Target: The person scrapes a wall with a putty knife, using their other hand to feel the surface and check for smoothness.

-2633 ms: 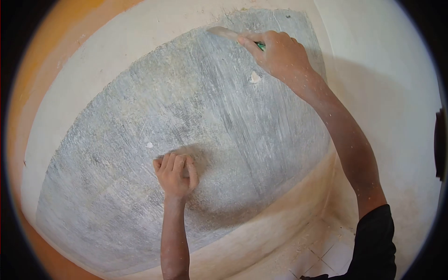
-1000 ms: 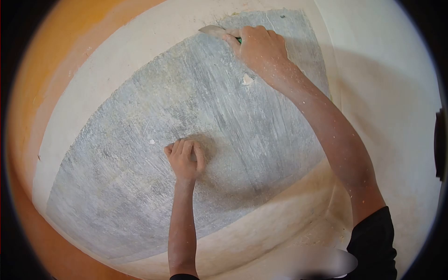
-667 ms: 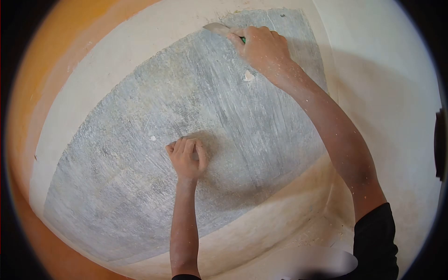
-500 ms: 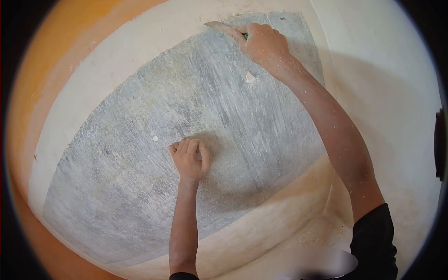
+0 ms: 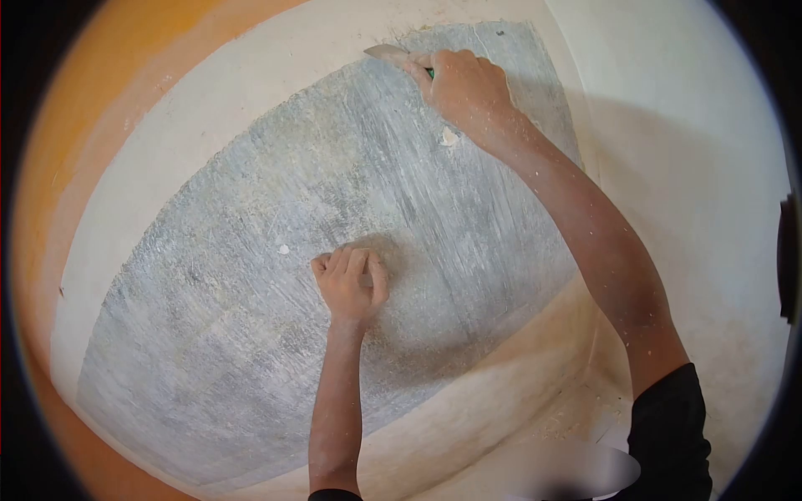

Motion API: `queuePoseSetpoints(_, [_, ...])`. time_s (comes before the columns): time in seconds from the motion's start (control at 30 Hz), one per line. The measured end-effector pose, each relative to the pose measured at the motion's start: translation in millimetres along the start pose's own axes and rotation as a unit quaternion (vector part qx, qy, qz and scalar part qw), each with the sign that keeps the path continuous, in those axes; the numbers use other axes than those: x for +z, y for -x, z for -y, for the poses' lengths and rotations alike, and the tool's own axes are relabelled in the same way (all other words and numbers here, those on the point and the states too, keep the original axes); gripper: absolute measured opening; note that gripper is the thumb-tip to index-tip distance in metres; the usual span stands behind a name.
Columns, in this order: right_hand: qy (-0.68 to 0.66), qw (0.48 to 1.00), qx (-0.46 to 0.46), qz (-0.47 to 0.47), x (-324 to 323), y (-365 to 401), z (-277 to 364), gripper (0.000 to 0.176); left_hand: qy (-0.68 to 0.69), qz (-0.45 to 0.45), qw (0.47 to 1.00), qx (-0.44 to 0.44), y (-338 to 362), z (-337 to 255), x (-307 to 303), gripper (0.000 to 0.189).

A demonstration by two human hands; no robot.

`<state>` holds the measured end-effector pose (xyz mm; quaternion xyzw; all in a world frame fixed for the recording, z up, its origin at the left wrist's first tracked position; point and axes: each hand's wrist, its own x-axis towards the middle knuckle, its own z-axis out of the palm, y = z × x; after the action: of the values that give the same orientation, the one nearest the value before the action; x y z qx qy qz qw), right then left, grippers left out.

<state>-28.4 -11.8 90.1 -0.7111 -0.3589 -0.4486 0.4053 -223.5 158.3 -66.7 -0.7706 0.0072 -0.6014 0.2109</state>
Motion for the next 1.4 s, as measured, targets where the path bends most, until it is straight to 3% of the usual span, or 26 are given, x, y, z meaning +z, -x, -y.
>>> queuePoseSetpoints(0.23, [-0.042, 0.999, -0.012, -0.001, -1, -12, -6, 0.041, -0.014, 0.016, 1.000, -0.004, 1, -2, 0, 0.009])
queuePoseSetpoints(0.3, [-0.081, 0.992, -0.006, 0.094, -21, 5, 6, 0.041, 0.003, -0.002, 1.000, -0.009, 0, -2, 1, 0.007])
queuePoseSetpoints(0.33, [-0.080, 0.992, -0.009, 0.092, -14, 16, 4, 0.041, 0.002, -0.005, 1.000, -0.010, -3, -5, 4, 0.007])
queuePoseSetpoints(0.4, [-0.095, 0.991, -0.077, -0.048, 8, 43, 0, 0.038, -0.001, 0.014, 0.998, -0.060, -6, -16, 9, 0.006])
queuePoseSetpoints(0.43, [-0.096, 0.991, -0.080, -0.049, 10, 49, 0, 0.038, -0.002, 0.011, 0.998, -0.061, -11, -26, 12, 0.006])
queuePoseSetpoints(0.5, [-0.107, 0.992, -0.029, 0.056, 6, 53, 6, 0.032, 0.256, 0.061, 0.933, -0.244, -44, -54, 14, 0.026])
queuePoseSetpoints(0.57, [-0.129, 0.987, -0.031, 0.086, 5, 57, 12, 0.031, 0.445, 0.085, 0.810, -0.372, -82, -74, 16, 0.047])
queuePoseSetpoints(0.6, [-0.149, 0.981, -0.025, 0.122, 7, 63, 11, 0.029, 0.443, 0.084, 0.810, -0.375, -99, -82, 22, 0.047])
queuePoseSetpoints(0.67, [-0.172, 0.975, -0.057, 0.126, 20, 73, 2, 0.029, 0.599, 0.084, 0.637, -0.479, -128, -91, 38, 0.053])
queuePoseSetpoints(0.7, [-0.195, 0.969, -0.087, 0.126, 24, 75, -3, 0.029, 0.596, 0.079, 0.638, -0.482, -133, -89, 47, 0.053])
queuePoseSetpoints(0.77, [-0.243, 0.957, -0.082, 0.135, 29, 74, -19, 0.031, 0.450, 0.087, 0.748, -0.481, -135, -84, 62, 0.054])
queuePoseSetpoints(0.83, [-0.472, 0.823, -0.049, 0.313, 34, 60, -39, 0.044, 0.414, 0.067, 0.775, -0.472, -137, -85, 65, 0.052])
queuePoseSetpoints(0.87, [-0.536, 0.764, -0.048, 0.356, 33, 59, -47, 0.047, 0.372, 0.075, 0.780, -0.498, -142, -95, 59, 0.051])
queuePoseSetpoints(0.9, [-0.541, 0.761, -0.056, 0.354, 38, 61, -54, 0.047, 0.329, 0.083, 0.783, -0.521, -145, -102, 55, 0.050])
queuePoseSetpoints(0.97, [-0.529, 0.796, -0.197, 0.220, 54, 64, -71, 0.050, 0.298, 0.052, 0.809, -0.504, -151, -102, 59, 0.045])
queuePoseSetpoints(1.0, [-0.520, 0.803, -0.182, 0.228, 53, 63, -83, 0.051, 0.230, 0.060, 0.836, -0.494, -154, -99, 57, 0.042])
queuePoseSetpoints(1.07, [-0.434, 0.881, -0.172, 0.082, 65, 81, -114, 0.053, 0.155, 0.062, 0.859, -0.484, -164, -97, 56, 0.039])
queuePoseSetpoints(1.13, [-0.309, 0.946, -0.101, 0.002, 89, 123, -156, 0.055, -0.002, 0.008, 0.900, -0.436, -168, -103, 53, 0.034])
queuePoseSetpoints(1.27, [-0.277, 0.958, 0.059, 0.048, 147, 238, -228, 0.080, -0.041, -0.002, 0.923, -0.382, -191, -132, 49, 0.044])
queuePoseSetpoints(1.37, [-0.230, 0.961, 0.081, 0.130, 175, 305, -253, 0.093, -0.121, -0.004, 0.924, -0.364, -195, -121, 54, 0.042])
queuePoseSetpoints(1.4, [-0.234, 0.960, 0.084, 0.131, 183, 323, -257, 0.093, -0.145, 0.018, 0.905, -0.399, -201, -133, 55, 0.037])
